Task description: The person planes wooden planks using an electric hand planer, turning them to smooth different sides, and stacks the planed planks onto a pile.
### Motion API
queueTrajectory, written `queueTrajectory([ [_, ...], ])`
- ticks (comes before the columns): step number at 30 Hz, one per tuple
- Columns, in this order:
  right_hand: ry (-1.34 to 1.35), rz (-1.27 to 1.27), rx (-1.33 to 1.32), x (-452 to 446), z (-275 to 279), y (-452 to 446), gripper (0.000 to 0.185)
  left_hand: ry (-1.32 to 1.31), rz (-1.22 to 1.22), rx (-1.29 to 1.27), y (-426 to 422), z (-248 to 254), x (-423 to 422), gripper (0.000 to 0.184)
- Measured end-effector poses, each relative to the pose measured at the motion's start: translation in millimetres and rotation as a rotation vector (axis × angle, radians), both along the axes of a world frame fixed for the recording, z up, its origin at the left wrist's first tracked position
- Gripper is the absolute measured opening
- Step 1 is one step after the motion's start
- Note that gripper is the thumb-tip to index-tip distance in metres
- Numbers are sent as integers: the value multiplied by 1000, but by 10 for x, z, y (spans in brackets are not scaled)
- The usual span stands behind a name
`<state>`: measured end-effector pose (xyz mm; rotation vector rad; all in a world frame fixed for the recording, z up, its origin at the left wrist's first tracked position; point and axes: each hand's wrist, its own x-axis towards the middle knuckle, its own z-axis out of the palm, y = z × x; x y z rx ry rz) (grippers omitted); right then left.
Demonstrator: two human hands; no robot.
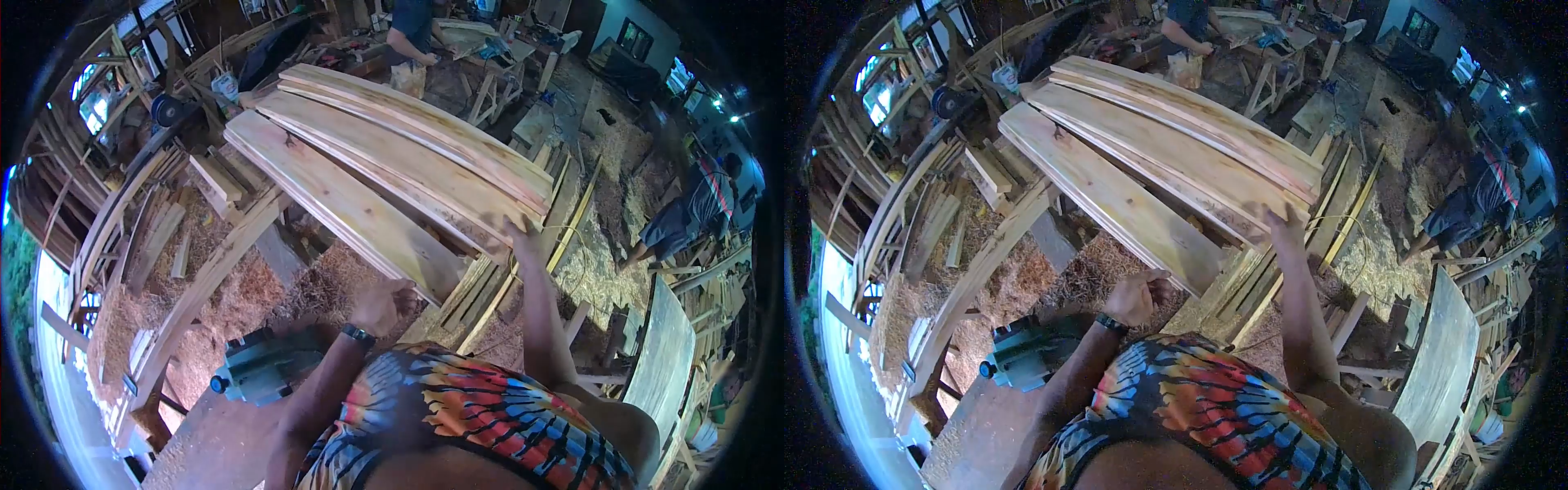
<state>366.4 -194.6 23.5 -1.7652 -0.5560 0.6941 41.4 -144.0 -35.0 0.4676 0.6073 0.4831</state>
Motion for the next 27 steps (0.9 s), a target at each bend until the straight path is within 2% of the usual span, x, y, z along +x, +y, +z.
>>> queueTrajectory([
  [1, -16, 44, 7, -33, -13, 33, 98, -10, 10, 32, -2, 3, 6, 21],
  [4, -420, 11, -187, 35, -17, 101, 98, -6, 22, 87, -74, 91, -52, 23],
  [8, -197, -78, -136, 432, -279, 143, 100, -15, 91, 75, -38, -34, -199, 27],
  [10, -124, -35, -64, 613, -511, 232, 99, -39, 129, 67, -4, -57, -228, 29],
  [11, 96, 1, -55, 315, -110, 172, 96, -42, 134, 67, 7, 1, -231, 30],
  [14, -206, -11, 84, 206, -126, 187, 69, -49, 89, 174, -60, -65, -151, 33],
  [16, -238, 10, 242, 472, -161, 163, 60, -37, 20, 227, -53, -63, -218, 35],
  [18, -6, -91, 58, 365, 109, 123, 60, -33, -70, 195, -96, -25, -252, 37],
  [20, 24, -173, 97, 461, -69, 133, 62, -24, 8, 227, -88, -23, -242, 37],
  [21, -378, -255, -118, 762, -498, 256, 69, -45, 45, 191, -27, -60, -278, 37],
  [24, -182, -192, 126, 640, -399, 93, 75, -34, 109, 65, 47, -184, -261, 30],
  [26, 100, -201, 258, 511, -299, -20, 76, 0, 85, 30, -36, 17, -212, 27],
  [27, 239, -202, 328, 431, -236, -51, 77, 34, 80, 120, -95, 140, -154, 24],
])
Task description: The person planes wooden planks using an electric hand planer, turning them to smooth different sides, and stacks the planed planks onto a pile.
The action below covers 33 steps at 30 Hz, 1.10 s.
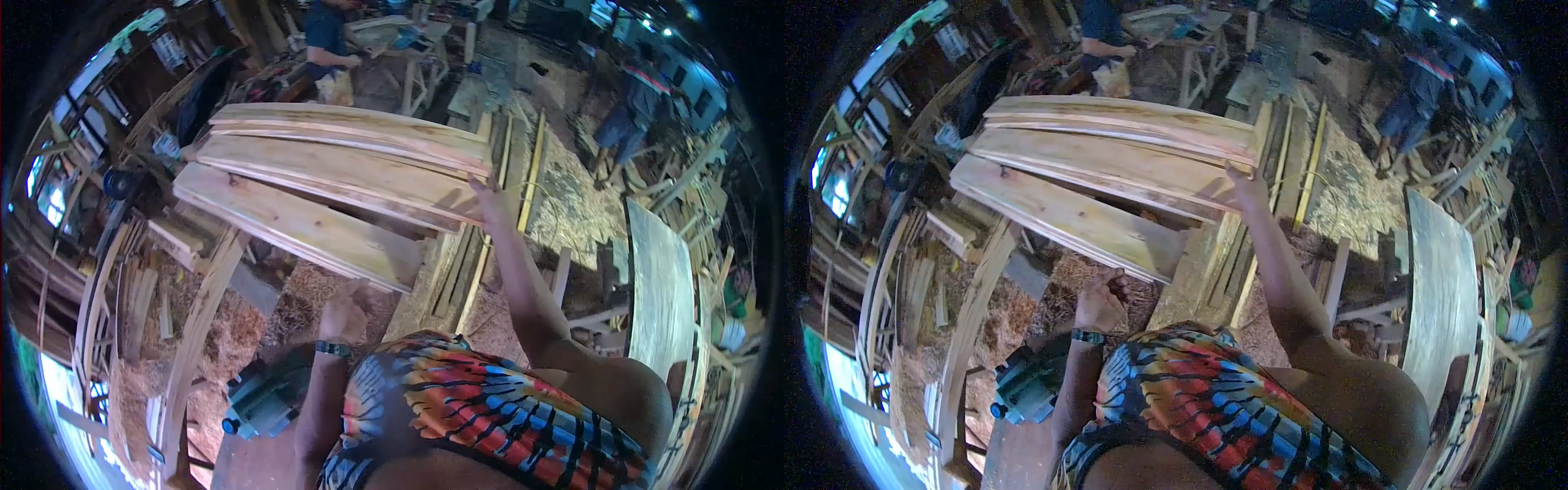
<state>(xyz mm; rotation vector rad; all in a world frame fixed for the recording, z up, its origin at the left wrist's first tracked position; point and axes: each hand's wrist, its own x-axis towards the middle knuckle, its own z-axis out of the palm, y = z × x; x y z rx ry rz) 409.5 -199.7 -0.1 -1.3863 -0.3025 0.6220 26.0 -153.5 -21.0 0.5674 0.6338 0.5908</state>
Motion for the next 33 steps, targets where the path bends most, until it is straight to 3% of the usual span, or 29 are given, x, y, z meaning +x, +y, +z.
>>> queueTrajectory([
  [3, 202, 180, -120, -441, 148, -109, 74, -100, -92, -120, 96, -240, 86, 27],
  [6, -459, -29, 83, -524, 200, -296, 66, -37, -67, 38, -8, -213, 94, 26],
  [7, -319, -21, -23, -387, 121, -315, 61, -3, -54, 118, -55, -212, 84, 27],
  [9, -43, 12, -238, 92, -164, -334, 51, -44, -70, -21, -103, -92, 15, 29],
  [10, 240, -24, -287, 184, -233, -286, 40, -74, -52, -49, -62, -176, -65, 30],
  [13, 315, 35, -193, 354, -503, -218, 54, -106, 1, -131, 60, -335, -136, 30],
  [14, 222, 78, -216, 432, -719, -220, 47, -139, 21, -155, 64, -314, -143, 30],
  [16, 305, 199, -104, 384, -685, -436, 44, -222, 11, -125, 39, -150, -132, 27],
  [19, 326, 318, -124, -21, -470, -645, 43, -38, 5, -69, 76, 110, 4, 21],
  [20, 310, 343, -165, -149, -377, -734, 43, -34, -5, -5, 162, -75, 54, 22],
  [23, 409, 389, -40, -465, -208, -1080, 34, -13, 12, -53, 279, 18, 243, 24],
  [28, 403, 351, -46, -668, -77, -1850, 33, -144, 243, -84, 507, -1, 478, 43],
  [31, 402, 436, -230, -463, -113, -2422, 33, -217, 217, -159, 733, -7, 577, 44],
  [32, 432, 428, -285, -508, 79, -2569, 34, -189, 169, -102, 780, 27, 585, 58],
  [33, 430, 423, -285, -470, -44, -2758, 35, -177, 183, -120, 829, -8, 631, 60],
])
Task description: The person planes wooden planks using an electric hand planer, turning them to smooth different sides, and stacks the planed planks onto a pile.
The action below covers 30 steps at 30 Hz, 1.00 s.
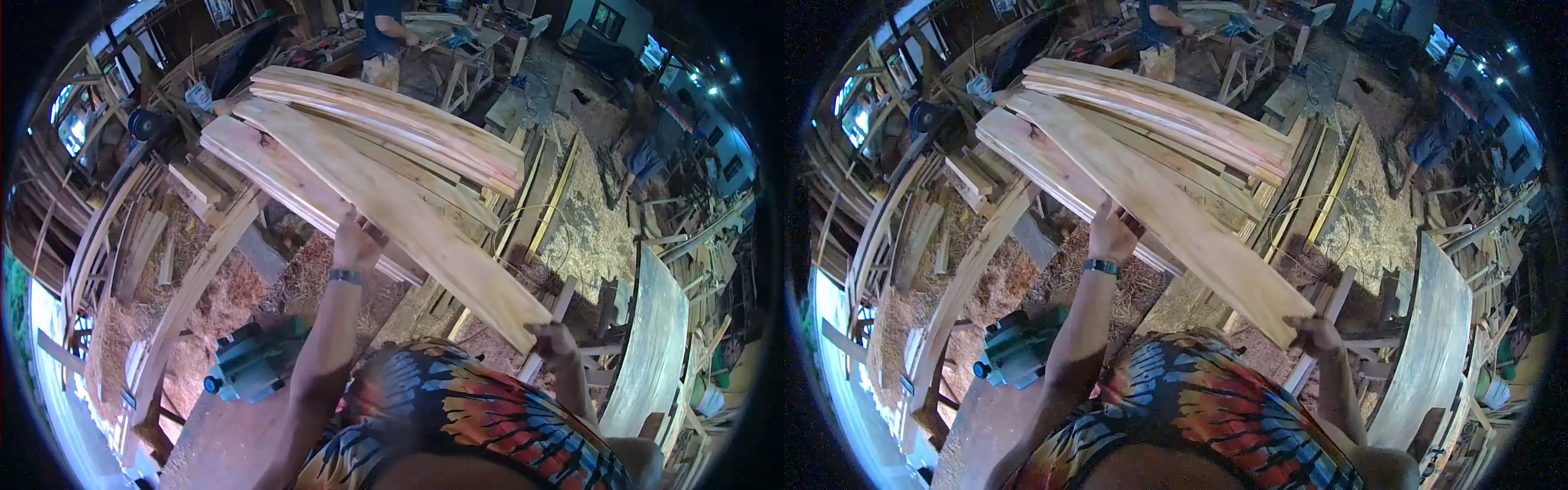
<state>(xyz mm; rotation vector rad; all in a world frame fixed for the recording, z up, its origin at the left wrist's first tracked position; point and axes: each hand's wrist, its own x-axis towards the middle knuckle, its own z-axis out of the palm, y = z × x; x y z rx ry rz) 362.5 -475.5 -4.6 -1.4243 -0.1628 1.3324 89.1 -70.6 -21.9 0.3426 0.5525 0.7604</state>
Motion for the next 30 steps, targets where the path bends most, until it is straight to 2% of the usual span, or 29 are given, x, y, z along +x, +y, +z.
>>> queueTrajectory([
  [3, -87, -1, 111, 152, -621, -661, 41, 51, 33, -14, 1, -97, 136, 67],
  [5, -176, 11, 218, 45, -578, -779, 39, 105, 71, 29, -256, -36, 161, 72],
  [7, -374, 156, 172, -112, -129, -699, 34, -72, 83, -57, -330, -21, 125, 76],
  [9, -632, 338, 50, -81, -16, -608, 36, -249, 40, -134, -433, 101, 41, 78],
  [12, -881, 429, 6, -67, -39, -455, 42, -118, 441, -154, -655, 764, -5, 76],
  [13, -971, 464, 2, -46, -45, -359, 44, -205, 367, -199, -668, 807, -148, 61],
  [14, -1071, 482, 48, -55, -56, -232, 47, -478, 225, 61, -488, 466, -248, 53],
  [15, -1171, 499, 100, -94, -67, -82, 50, -736, 74, 334, -155, -130, -316, 46],
  [16, -1270, 516, 160, -120, -62, 81, 53, -976, -86, 621, 82, -428, -404, 41],
  [17, -1430, 528, 232, -116, -14, 265, 54, -954, -23, 689, 159, -325, -490, 32],
  [18, -1583, 544, 319, -124, 72, 458, 56, -1018, -32, 674, 154, -167, -645, 32],
  [19, -1726, 560, 427, -165, 150, 627, 58, -1195, -106, 879, 267, -83, -724, 30],
  [21, -1590, 638, 361, -235, 318, 848, 64, -1285, -166, 1210, 451, 82, -1099, 27],
  [22, -1493, 647, 527, -198, 334, 1024, 67, -1216, -146, 1320, 401, 198, -1346, 26],
  [23, -1624, 718, 573, -237, 421, 1197, 82, -1294, -56, 1351, 271, 336, -1450, 24],
  [24, -1575, 759, 586, -308, 504, 1335, 84, -1178, 120, 1324, 31, 402, -1707, 21],
  [26, -1489, 834, 593, -552, 770, 1588, 89, -1209, 217, 1385, -168, 502, -2033, 16],
  [27, -1535, 925, 693, -579, 790, 1735, 96, -1180, 290, 1389, -354, 568, -2240, 15],
  [30, -1348, 1012, 865, -1034, 999, 1904, 101, -1097, 486, 1416, -984, 631, -2779, 14],
])
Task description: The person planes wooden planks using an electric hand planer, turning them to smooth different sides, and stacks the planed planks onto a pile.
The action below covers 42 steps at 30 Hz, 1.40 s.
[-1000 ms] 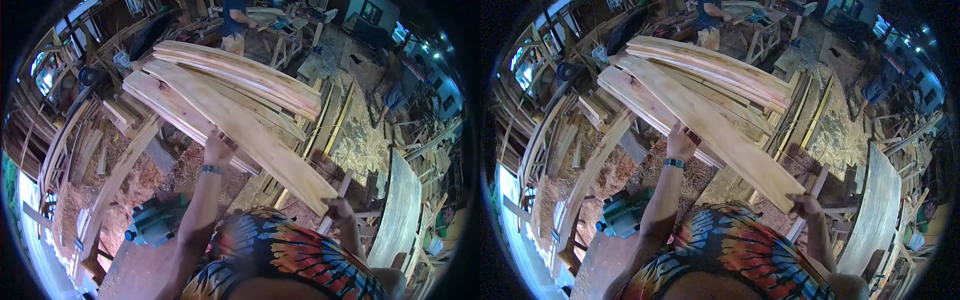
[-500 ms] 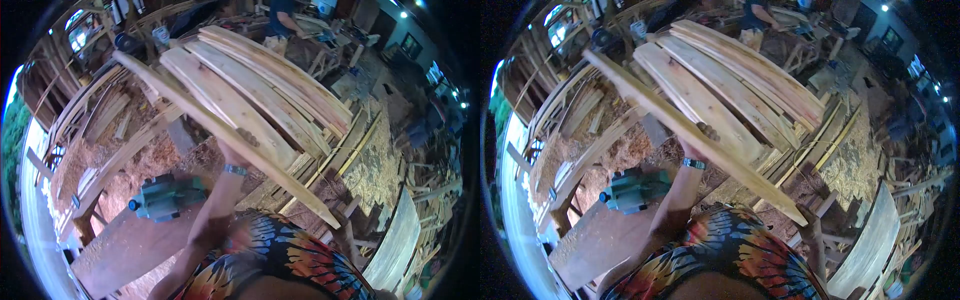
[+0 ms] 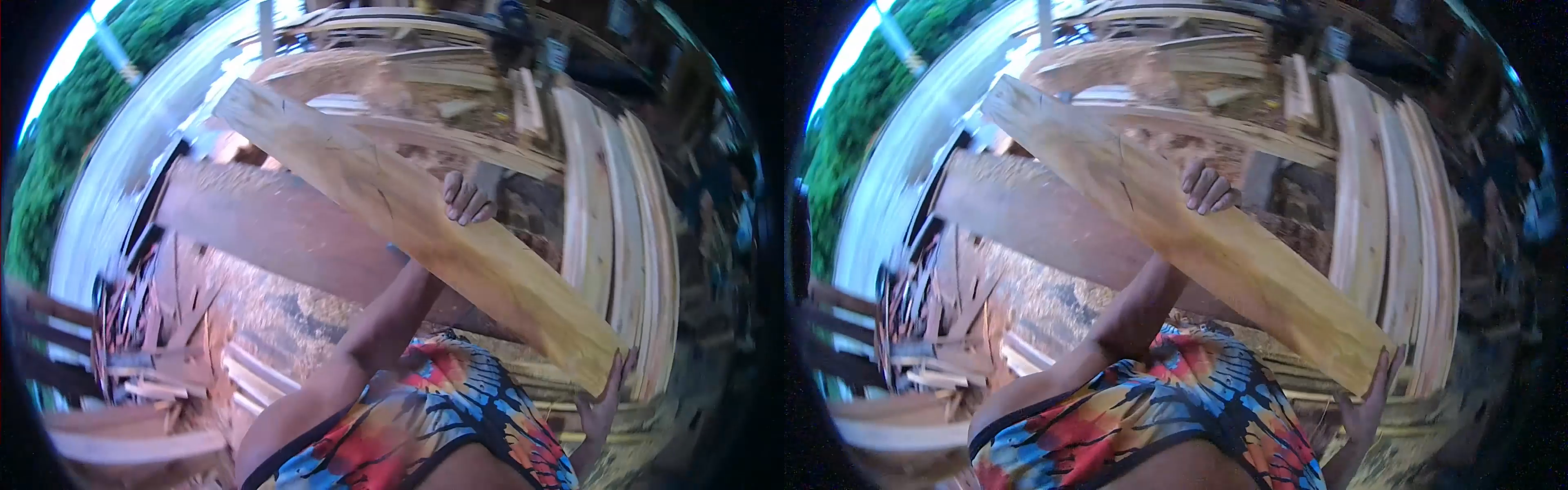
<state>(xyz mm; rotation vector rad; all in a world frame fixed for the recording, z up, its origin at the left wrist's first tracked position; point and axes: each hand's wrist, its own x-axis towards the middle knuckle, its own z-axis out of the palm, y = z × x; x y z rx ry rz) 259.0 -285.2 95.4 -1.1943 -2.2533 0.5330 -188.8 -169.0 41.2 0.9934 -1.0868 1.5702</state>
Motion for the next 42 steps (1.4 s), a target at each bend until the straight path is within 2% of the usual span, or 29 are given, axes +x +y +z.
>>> queueTrajectory([
  [1, 54, 88, -58, -70, 23, 66, 101, -19, 53, -18, -164, -43, -164, 15],
  [4, 523, 101, -295, -275, -138, 427, 86, -98, 162, -88, -494, -151, -428, 17],
  [5, 380, -22, -203, -267, -218, 539, 83, -120, 179, -68, -569, -222, -540, 17],
  [8, 738, -138, -609, -415, -541, 620, 69, -216, 241, -44, -847, -464, -787, 17],
  [11, 651, -40, -929, -744, -474, 483, 52, -298, 283, -119, -1318, -823, -1081, 17],
  [14, 677, -112, -1021, -1389, -391, 10, 42, -330, 292, -251, -1886, -1152, -1509, 18],
  [15, 574, -36, -1097, -1431, -412, -34, 45, -327, 286, -282, -1996, -1253, -1652, 18],
  [18, 517, -156, -1147, -1902, -465, -322, 48, -336, 259, -326, -2184, -1596, -2021, 18],
  [19, 473, -73, -1138, -2168, -368, -434, 50, -342, 243, -308, -2167, -1707, -2157, 19],
  [23, 561, -242, -1174, -2738, -688, -718, 53, -368, 174, -381, -2268, -2053, -2704, 22],
  [24, 552, -239, -1195, -2879, -774, -733, 52, -368, 160, -412, -2322, -1973, -2798, 25],
  [25, 536, -243, -1217, -2983, -856, -754, 52, -331, 229, -834, -2495, -1945, -2835, 30],
  [27, 509, -264, -1224, -3170, -1003, -827, 50, -224, 326, -1687, -3152, -1468, -2735, 43],
  [29, 511, -273, -1207, -3537, -1160, -892, 47, -350, 161, -1594, -3426, -1566, -2524, 58],
  [30, 410, -144, -1342, -3653, -1197, -824, 43, -401, 75, -1544, -3542, -1600, -2401, 69],
  [31, 307, -27, -1463, -3738, -1224, -738, 39, -355, 30, -1610, -3679, -1590, -2250, 73],
  [32, 210, -23, -1379, -3891, -1367, -704, 40, -307, -41, -1670, -3821, -1536, -2030, 77],
  [33, 59, 43, -1439, -3938, -1437, -614, 41, -268, -135, -1719, -3893, -1497, -1770, 82],
  [34, 14, -16, -1492, -4143, -1307, -666, 43, -246, -151, -1769, -3935, -1462, -1514, 79],
  [35, -160, -18, -1458, -4154, -1496, -563, 46, -212, -144, -1812, -3935, -1418, -1400, 77],
  [36, -209, 17, -1506, -4242, -1457, -526, 49, -179, -124, -1854, -3926, -1421, -1299, 75],
  [37, -258, 65, -1557, -4339, -1429, -522, 51, -28, -67, -1926, -3921, -1479, -1186, 71],
  [40, -386, 181, -1489, -4512, -1421, -460, 55, 357, 71, -2006, -3812, -1732, -1008, 65],
  [41, -447, 228, -1460, -4551, -1453, -407, 56, 371, 81, -2098, -3739, -1629, -993, 56],
  [42, -507, 278, -1431, -4583, -1495, -343, 57, 477, 159, -2121, -3678, -1595, -1001, 56],
])
